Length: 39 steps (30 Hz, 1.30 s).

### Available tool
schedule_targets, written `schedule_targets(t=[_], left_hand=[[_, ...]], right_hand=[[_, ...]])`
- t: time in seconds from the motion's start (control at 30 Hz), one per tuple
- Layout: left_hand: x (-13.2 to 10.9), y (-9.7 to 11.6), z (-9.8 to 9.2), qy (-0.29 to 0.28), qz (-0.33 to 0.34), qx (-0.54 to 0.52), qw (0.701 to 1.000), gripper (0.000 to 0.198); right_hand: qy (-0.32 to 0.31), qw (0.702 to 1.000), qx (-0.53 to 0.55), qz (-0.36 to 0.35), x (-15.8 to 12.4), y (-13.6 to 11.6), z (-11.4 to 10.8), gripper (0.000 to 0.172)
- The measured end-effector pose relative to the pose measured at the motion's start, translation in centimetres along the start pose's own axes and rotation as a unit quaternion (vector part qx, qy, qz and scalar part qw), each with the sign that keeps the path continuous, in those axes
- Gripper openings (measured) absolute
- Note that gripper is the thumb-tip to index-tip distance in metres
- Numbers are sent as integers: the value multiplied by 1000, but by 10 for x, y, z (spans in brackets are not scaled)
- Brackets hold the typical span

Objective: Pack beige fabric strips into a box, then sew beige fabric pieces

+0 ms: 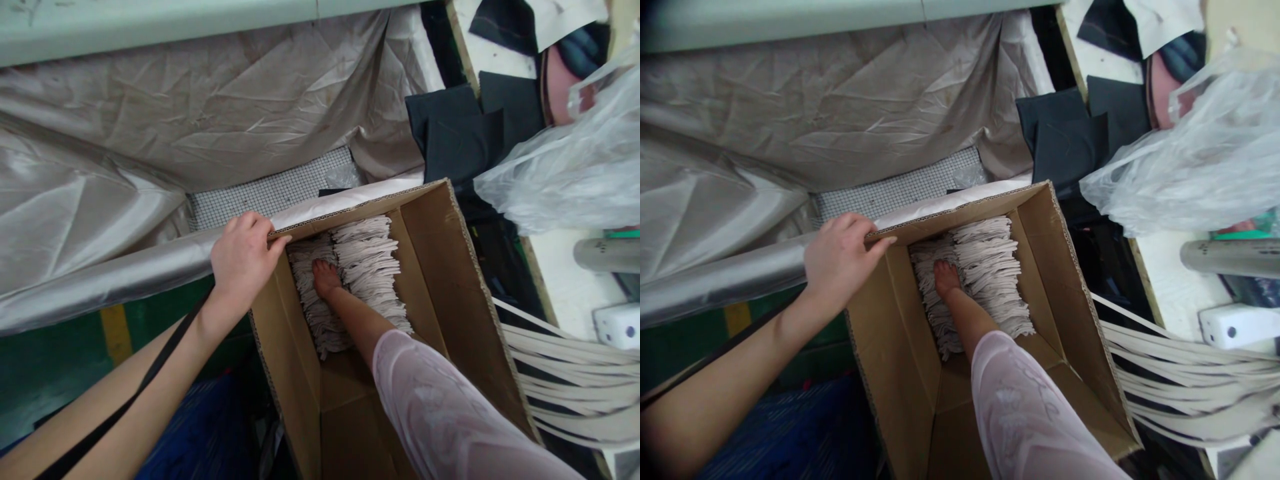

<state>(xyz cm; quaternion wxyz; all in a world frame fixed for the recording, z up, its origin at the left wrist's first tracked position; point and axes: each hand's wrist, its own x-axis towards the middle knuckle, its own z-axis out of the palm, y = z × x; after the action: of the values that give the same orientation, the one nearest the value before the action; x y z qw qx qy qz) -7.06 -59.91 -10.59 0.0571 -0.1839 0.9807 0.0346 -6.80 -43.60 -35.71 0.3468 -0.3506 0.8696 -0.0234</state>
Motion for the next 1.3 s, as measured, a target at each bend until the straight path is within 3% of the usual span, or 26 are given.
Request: schedule_targets(t=[0.53,0.8,0.97,1.1,1.3], left_hand=[[-1,-2,2,3,3,1,1000,27],[-1,-2,2,5,10,3,1000,27],[-1,-3,2,6,6,5,1000,27],[-1,-2,0,-2,8,3,1000,27],[-1,-2,1,7,9,7,1000,26]], right_hand=[[-24,1000,-6,-8,-15,0,13,58],[-42,999,10,16,15,0,-13,62],[-49,998,11,40,18,-3,-10,61],[-45,999,-2,28,11,-5,-9,59],[-10,999,-25,-33,21,-5,-28,50]])
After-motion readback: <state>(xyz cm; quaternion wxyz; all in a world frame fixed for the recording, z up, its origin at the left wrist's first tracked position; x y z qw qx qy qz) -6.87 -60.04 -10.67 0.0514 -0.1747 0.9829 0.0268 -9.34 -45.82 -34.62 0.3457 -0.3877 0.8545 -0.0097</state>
